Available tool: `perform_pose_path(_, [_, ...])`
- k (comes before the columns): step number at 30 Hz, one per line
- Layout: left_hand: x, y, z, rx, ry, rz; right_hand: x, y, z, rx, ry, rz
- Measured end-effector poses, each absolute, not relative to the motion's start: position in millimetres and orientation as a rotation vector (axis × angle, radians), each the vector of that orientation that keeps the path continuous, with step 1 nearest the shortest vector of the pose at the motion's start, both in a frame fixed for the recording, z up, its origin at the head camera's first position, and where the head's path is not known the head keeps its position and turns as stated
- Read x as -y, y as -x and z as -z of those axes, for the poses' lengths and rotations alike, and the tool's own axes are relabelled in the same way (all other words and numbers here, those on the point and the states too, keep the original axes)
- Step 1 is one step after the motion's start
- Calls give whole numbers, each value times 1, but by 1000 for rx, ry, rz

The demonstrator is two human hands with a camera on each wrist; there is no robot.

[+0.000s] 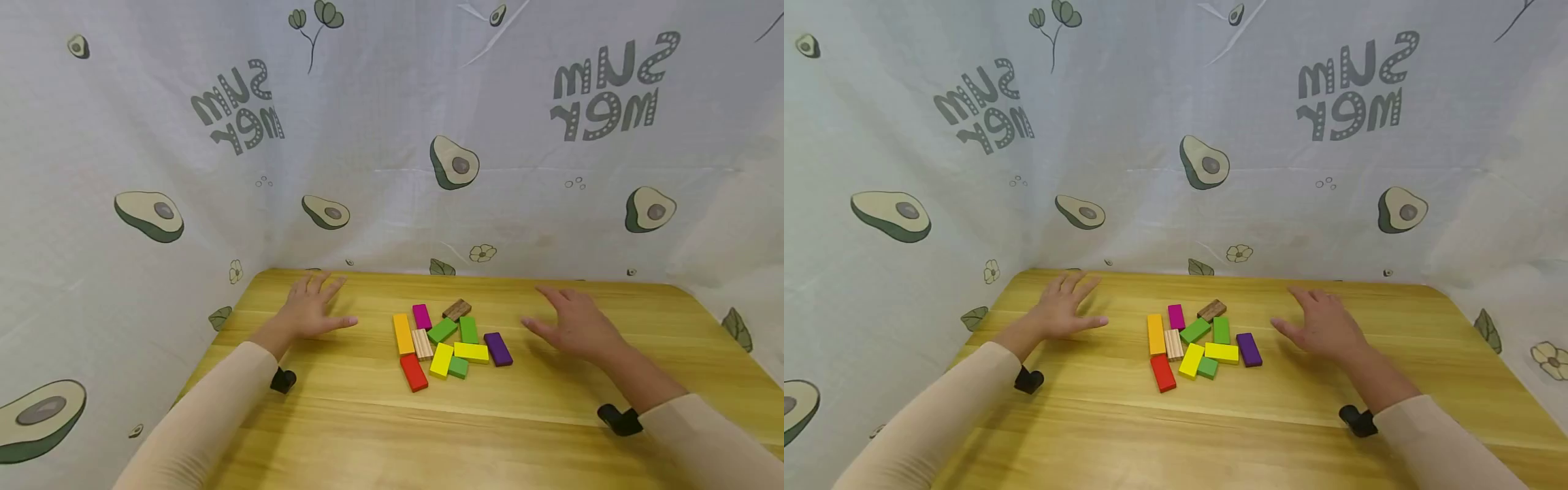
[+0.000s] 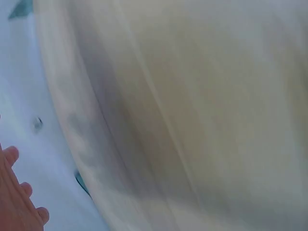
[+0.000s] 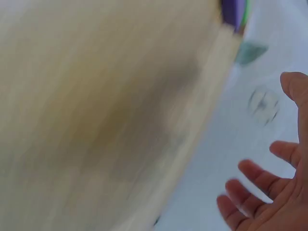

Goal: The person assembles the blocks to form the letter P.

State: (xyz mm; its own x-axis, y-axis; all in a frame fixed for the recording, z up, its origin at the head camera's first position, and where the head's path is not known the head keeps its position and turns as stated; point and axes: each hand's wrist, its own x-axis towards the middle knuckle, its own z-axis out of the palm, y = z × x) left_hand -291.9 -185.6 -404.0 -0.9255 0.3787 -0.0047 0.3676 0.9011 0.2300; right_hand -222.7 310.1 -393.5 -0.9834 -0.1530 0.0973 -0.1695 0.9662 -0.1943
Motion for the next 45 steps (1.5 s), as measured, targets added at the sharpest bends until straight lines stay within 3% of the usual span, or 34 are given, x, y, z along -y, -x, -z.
perform_pose_path(13, [90, 286, 412, -2947, -766, -424, -197, 213, 404, 3005, -636, -615])
perform_pose_path(22, [36, 291, 420, -2996, -708, -369, -153, 225, 419, 3146, -699, -571])
perform_pose_path(45, [45, 310, 423, -2861, -357, -648, -147, 234, 420, 3170, -601, -674])
